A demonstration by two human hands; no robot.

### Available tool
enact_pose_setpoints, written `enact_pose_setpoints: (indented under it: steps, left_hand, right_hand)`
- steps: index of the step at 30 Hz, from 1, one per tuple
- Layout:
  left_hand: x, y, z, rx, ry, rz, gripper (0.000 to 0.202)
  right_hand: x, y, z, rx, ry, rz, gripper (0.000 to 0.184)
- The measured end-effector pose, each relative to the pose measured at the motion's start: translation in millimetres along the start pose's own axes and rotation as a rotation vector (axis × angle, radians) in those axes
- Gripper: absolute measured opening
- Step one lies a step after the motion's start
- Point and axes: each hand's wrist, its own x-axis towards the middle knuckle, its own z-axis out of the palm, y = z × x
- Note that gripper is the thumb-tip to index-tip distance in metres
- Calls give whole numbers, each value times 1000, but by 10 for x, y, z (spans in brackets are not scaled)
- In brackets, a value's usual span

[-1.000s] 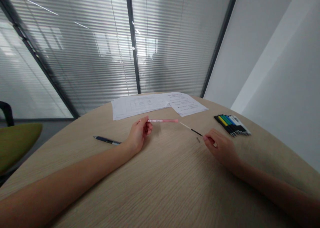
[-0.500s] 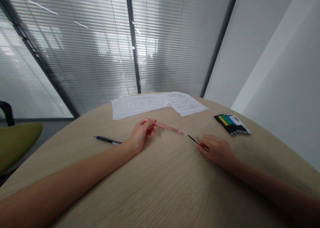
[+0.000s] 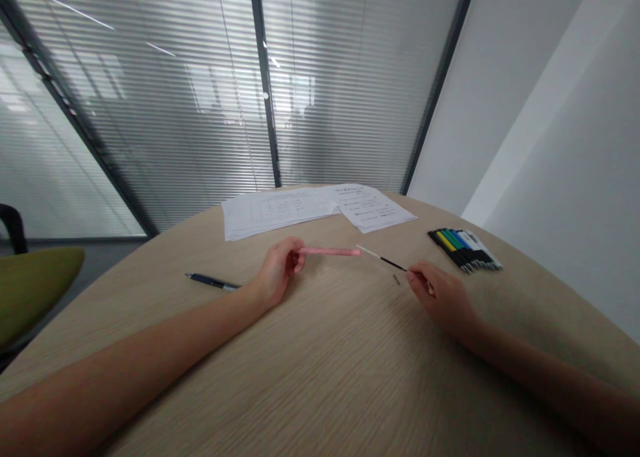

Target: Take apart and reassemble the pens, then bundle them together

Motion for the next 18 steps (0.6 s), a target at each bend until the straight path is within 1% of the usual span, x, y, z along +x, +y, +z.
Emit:
enact_pose_setpoints:
  steps: [3,8,11,13,18]
  left_hand:
    - [5,0,-25,-57,-21,-38,9]
    - [37,6,-56,-148,-55,-101,7]
    - [44,15,-53,-168,-55,-111,7]
    - [39,21,-45,-167,-55,-105,7]
    - [22,31,-28,-148,-53,-103,10]
  right_hand:
    - [-16,-5,-30,60,89,-39,20]
    - [-67,-25,-101,113,232,-279,15]
    - [-84,-26,-113,111,264,-392,12]
    - [-84,-22,-104,110,265,-410,11]
    - [-63,-22,-82,89,234,-374,13]
